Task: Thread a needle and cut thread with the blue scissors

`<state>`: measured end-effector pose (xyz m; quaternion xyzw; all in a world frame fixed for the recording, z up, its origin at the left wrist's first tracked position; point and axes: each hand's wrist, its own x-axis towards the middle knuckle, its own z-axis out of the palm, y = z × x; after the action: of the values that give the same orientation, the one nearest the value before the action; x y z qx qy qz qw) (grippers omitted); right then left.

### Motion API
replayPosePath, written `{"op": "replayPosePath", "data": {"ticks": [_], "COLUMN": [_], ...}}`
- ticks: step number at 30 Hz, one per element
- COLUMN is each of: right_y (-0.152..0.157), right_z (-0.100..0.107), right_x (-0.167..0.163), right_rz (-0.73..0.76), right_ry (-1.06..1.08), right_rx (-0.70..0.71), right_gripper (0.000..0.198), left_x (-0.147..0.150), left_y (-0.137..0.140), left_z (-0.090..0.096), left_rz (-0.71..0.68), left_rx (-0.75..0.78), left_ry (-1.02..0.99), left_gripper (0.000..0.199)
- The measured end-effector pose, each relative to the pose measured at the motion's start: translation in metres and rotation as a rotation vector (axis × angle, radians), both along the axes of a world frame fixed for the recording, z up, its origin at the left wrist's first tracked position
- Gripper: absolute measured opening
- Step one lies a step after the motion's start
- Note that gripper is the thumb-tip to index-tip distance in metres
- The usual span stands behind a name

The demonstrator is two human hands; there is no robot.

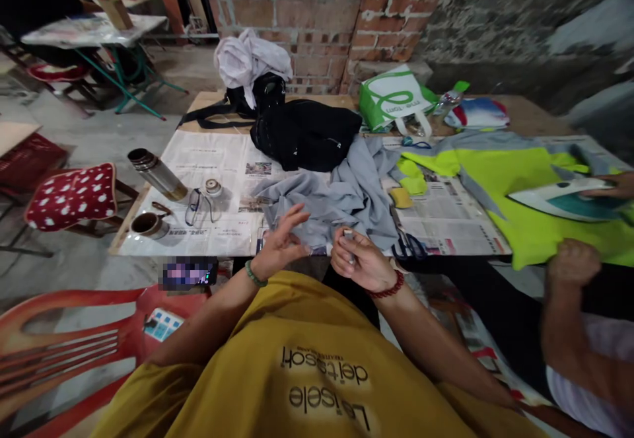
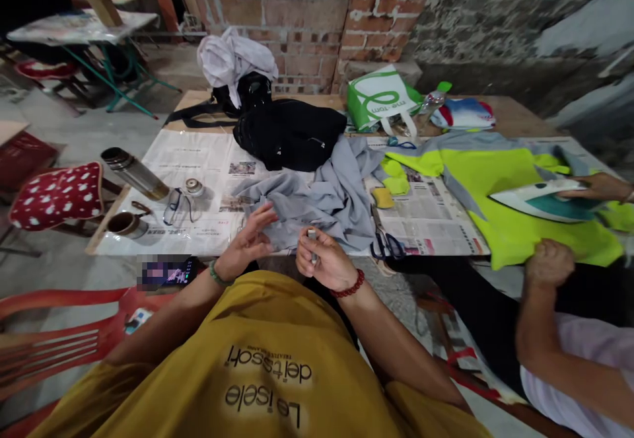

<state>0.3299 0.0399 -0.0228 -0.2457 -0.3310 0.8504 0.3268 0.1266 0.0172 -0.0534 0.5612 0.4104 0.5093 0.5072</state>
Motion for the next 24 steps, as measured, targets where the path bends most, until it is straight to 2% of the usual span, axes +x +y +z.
{"op": "replayPosePath", "data": {"ticks": [2, 4, 6, 8, 9, 11, 18, 24], "right_y": [-0.003, -0.005, -0.006, -0.007, -0.007, -0.007, -0.008, -0.009], "right_z": [0.002, 0.002, 0.001, -0.001, -0.003, -0.005, -0.012, -0.012], "right_x": [0.0, 0.002, 0.005, 0.009, 0.012, 0.015, 0.012, 0.008], "right_rz": [0.037, 0.065, 0.061, 0.033, 0.018, -0.006, -0.06, -0.103], "right_ry": [0.027, 0.052, 0.068, 0.066, 0.058, 0.038, 0.01, 0.017], "right_rx": [-0.01, -0.017, -0.021, -0.026, -0.03, -0.048, -0.103, -0.075], "right_gripper": [0.031, 0.031, 0.03, 0.027, 0.026, 0.026, 0.028, 0.029], "left_x": [0.012, 0.025, 0.036, 0.04, 0.039, 0.034, 0.008, -0.001], "left_y": [0.002, 0.002, -0.002, -0.007, -0.009, -0.015, -0.025, -0.025], "left_z": [-0.002, -0.006, -0.009, -0.01, -0.009, -0.006, 0.004, -0.004], "left_rz": [-0.167, -0.341, -0.489, -0.553, -0.54, -0.462, -0.299, -0.219], "left_rx": [0.005, -0.067, -0.186, -0.274, -0.295, -0.314, -0.379, -0.389], "left_ry": [-0.038, -0.1, -0.115, -0.07, -0.044, -0.029, -0.131, -0.083], "left_gripper": [0.086, 0.097, 0.087, 0.06, 0.048, 0.038, 0.043, 0.044]}}
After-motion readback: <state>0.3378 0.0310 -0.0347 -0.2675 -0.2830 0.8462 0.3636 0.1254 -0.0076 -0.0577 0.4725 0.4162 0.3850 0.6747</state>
